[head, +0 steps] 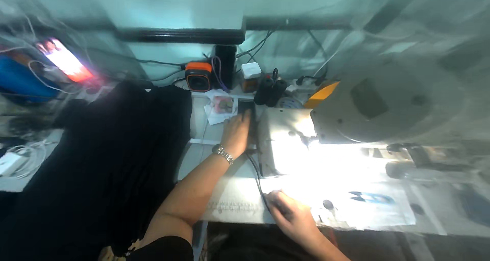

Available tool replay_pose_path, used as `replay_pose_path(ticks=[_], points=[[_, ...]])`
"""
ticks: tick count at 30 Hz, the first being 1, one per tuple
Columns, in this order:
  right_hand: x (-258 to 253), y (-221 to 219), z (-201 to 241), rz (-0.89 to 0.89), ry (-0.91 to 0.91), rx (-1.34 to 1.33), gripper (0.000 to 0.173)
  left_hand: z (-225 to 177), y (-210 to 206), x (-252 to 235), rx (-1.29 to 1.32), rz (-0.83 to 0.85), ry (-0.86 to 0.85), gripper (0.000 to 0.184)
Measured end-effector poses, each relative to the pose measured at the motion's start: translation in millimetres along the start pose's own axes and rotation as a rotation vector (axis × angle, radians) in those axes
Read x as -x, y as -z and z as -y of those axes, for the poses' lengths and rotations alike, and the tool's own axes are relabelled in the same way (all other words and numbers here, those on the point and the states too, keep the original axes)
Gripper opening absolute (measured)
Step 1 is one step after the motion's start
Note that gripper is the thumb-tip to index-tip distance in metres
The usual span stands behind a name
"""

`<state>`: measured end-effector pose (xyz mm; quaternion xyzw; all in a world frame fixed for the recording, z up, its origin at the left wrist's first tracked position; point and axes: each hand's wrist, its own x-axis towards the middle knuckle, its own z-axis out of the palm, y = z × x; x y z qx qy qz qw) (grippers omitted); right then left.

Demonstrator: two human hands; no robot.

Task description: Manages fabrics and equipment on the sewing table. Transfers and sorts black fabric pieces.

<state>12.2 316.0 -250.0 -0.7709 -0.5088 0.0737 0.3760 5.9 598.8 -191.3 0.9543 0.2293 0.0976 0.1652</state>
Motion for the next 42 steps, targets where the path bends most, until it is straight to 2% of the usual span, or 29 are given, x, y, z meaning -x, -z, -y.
replay_pose_path(ticks=[4,7,9,12,14,19,24,27,32,42], points=[[0,4,-2,0.043,-0.017,-0.123,0.023,3,-4,-2,-0.013,-0.037,-0.036,0.078],[0,5,-2,0.048,-0.011,-0.13,0.025,6,7,0,0.088,0.037,0.016,0.086],[-1,5,-2,0.043,-0.004,-0.127,0.026,11,21,5,0.185,0.038,0.067,0.078],[-1,5,-3,0.054,0.002,-0.149,0.025,20,29,20,0.175,-0.007,0.094,0.044],[-2,5,-3,0.054,0.005,-0.152,0.025,22,29,30,0.139,-0.013,0.096,0.033],[-2,6,-2,0.058,-0.015,-0.154,0.025,15,18,41,0.089,0.016,0.126,0.033],[-3,6,-3,0.046,-0.008,-0.162,0.024,15,2,36,0.049,-0.059,0.117,0.032],[-2,5,-2,0.043,-0.004,-0.155,0.024,14,-2,36,0.006,-0.101,0.07,0.023],[-2,5,-1,0.03,-0.007,-0.139,0.025,16,-6,36,-0.013,-0.137,0.013,0.016],[-1,3,-2,0.042,-0.023,-0.158,0.025,13,-7,41,0.002,-0.168,0.026,0.012]])
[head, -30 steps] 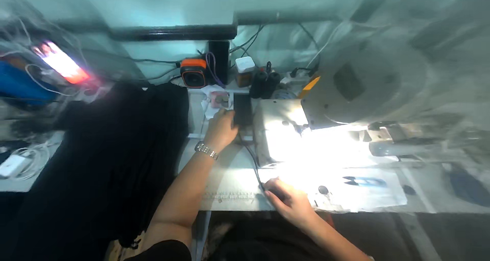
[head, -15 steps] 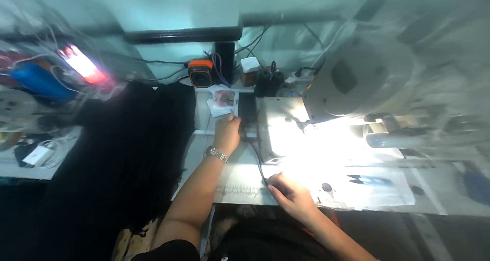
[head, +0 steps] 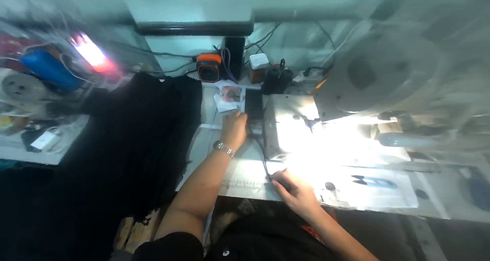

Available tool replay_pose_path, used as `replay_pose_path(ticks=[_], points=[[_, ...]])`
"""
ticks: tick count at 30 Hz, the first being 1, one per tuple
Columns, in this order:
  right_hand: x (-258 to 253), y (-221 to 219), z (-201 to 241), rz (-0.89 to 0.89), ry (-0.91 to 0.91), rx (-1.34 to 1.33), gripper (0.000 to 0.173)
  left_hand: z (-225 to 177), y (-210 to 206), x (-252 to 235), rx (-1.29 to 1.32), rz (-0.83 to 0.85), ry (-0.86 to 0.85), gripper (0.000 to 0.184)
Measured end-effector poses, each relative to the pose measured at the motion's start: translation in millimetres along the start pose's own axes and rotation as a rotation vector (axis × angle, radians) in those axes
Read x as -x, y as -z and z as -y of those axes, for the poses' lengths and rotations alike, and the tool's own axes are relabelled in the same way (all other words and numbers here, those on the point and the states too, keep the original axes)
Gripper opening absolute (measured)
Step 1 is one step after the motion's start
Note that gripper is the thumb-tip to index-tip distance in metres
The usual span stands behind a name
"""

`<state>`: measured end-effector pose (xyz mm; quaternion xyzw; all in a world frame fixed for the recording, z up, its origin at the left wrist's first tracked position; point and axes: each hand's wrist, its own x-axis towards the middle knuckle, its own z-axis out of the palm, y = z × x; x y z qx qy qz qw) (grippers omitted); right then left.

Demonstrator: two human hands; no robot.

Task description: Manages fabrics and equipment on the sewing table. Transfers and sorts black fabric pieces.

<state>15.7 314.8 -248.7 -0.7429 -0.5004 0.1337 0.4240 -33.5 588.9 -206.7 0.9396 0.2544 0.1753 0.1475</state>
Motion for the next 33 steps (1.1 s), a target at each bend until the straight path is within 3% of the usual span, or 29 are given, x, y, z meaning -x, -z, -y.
replay_pose_path(ticks=[11,15,19,23,27,30,33], points=[[-2,-1,2,0.022,-0.031,0.01,0.025,2,-1,1,-0.011,0.023,0.043,0.016],[-2,-2,1,0.012,-0.004,-0.015,0.024,5,4,-1,0.156,0.034,0.096,0.015],[-3,-1,0,0.01,0.024,-0.078,0.023,8,20,13,0.376,0.021,0.12,0.03],[-2,0,-2,0.035,0.02,-0.082,0.025,20,62,62,0.331,-0.137,0.093,0.027],[0,1,-5,0.036,0.026,-0.046,0.026,66,113,144,-0.02,-0.355,0.278,0.031],[0,2,-7,0.03,0.038,-0.009,0.026,119,135,208,-0.128,-0.435,0.536,0.051],[1,1,-7,0.035,0.031,0.001,0.026,156,131,264,0.016,-0.33,0.784,0.082]])
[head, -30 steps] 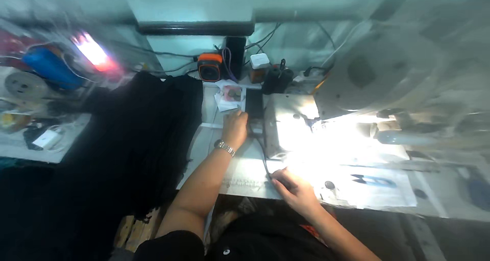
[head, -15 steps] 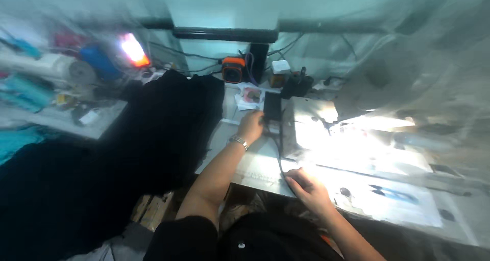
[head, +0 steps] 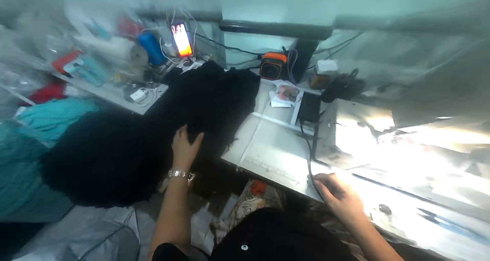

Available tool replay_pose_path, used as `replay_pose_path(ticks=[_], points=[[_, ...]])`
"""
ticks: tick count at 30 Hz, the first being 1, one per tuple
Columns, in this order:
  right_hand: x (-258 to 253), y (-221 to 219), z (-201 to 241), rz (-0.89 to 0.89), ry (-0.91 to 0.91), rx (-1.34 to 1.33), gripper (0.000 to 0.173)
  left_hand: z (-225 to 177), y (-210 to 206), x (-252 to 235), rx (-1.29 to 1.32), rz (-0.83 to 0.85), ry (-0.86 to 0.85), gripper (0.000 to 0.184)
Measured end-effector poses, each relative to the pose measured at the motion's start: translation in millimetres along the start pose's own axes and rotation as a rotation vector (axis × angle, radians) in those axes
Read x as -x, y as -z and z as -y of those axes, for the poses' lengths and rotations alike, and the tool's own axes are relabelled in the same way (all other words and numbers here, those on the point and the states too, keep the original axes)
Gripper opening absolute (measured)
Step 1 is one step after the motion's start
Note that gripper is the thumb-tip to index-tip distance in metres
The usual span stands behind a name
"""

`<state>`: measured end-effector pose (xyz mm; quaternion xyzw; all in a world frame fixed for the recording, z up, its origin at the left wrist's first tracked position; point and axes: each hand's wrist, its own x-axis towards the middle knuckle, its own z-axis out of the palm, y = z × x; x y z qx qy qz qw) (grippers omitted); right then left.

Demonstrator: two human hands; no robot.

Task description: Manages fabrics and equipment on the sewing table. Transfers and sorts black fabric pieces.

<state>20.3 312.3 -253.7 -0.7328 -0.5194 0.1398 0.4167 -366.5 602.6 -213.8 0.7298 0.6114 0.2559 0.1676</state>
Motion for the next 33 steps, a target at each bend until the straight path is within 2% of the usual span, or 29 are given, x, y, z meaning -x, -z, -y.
replay_pose_path(ticks=[2,6,8,11,14,16,18,21,24,28,31,33], points=[[0,0,3,0.004,0.0,0.018,0.027,19,-8,17,0.036,0.086,0.005,0.09],[0,2,9,0.012,-0.016,0.067,0.027,8,-29,54,0.063,0.055,-0.077,0.112],[-2,3,12,0.028,-0.03,0.073,0.025,7,-28,61,0.04,0.041,-0.109,0.116],[-4,5,11,0.057,-0.042,0.042,0.024,16,-10,62,0.122,0.06,-0.178,0.096],[-8,6,14,0.11,-0.081,0.003,0.023,39,19,61,0.268,0.038,-0.157,0.071],[-8,9,21,0.099,-0.085,0.034,0.023,62,35,63,0.288,-0.078,-0.074,0.058],[-8,7,33,0.008,0.016,0.136,0.025,92,50,66,0.274,-0.274,0.034,0.052],[-15,-6,56,-0.133,0.26,0.252,0.028,140,74,79,0.259,-0.628,0.292,0.058],[-25,-28,79,-0.054,0.411,0.213,0.029,183,92,87,0.258,-0.869,0.566,0.073],[-38,-71,97,0.2,0.57,0.264,0.032,235,103,85,0.497,-0.929,0.863,0.087],[-39,-104,100,0.414,0.606,0.387,0.058,260,99,77,0.587,-0.902,0.985,0.103],[-39,-119,91,0.435,0.683,0.493,0.069,262,95,70,0.546,-0.865,1.035,0.118]])
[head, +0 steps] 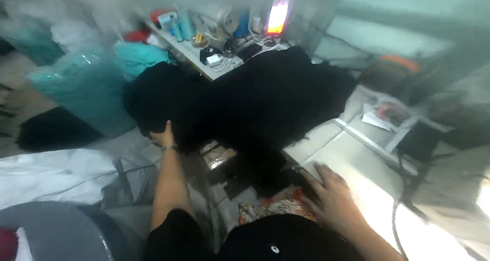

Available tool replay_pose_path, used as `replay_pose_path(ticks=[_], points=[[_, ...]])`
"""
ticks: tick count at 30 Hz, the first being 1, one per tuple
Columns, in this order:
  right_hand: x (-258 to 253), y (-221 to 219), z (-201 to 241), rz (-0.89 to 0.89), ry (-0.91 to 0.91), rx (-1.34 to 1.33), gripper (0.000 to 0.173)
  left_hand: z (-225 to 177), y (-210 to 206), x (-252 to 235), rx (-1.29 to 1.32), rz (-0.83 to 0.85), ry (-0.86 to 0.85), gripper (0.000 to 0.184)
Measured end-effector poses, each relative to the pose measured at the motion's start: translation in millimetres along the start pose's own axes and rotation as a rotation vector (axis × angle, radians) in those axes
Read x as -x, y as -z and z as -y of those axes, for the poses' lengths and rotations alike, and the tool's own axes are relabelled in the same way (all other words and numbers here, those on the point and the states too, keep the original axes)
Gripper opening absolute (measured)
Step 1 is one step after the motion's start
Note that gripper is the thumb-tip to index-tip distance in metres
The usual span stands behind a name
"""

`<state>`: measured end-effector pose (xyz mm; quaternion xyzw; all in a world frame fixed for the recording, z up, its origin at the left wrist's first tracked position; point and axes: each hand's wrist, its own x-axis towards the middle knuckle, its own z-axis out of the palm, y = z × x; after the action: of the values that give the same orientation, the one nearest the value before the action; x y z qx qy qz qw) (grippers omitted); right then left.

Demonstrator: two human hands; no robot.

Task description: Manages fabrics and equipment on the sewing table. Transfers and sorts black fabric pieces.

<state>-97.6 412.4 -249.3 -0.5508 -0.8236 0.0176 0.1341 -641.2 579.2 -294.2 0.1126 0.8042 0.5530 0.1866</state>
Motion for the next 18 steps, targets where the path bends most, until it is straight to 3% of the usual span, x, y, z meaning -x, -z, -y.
replay_pose_path(ticks=[2,4,10,14,16,18], points=[[3,-5,-5,0.037,0.029,0.076,0.064,7,-7,-3,-0.062,-0.033,0.023,0.128],[5,-4,-9,0.055,0.035,0.103,0.058,14,-10,-7,-0.106,-0.063,0.026,0.126],[8,-4,-11,0.046,0.038,0.105,0.048,0,20,9,-0.088,-0.052,-0.177,0.068],[10,-4,-10,0.028,0.039,0.1,0.046,-10,22,42,-0.565,-0.042,-0.607,0.067],[10,-4,-11,0.027,0.035,0.101,0.045,-8,0,49,-0.751,0.088,-0.868,0.07],[11,-5,-11,0.03,0.032,0.106,0.044,-7,-28,55,-0.877,0.26,-1.001,0.082]])
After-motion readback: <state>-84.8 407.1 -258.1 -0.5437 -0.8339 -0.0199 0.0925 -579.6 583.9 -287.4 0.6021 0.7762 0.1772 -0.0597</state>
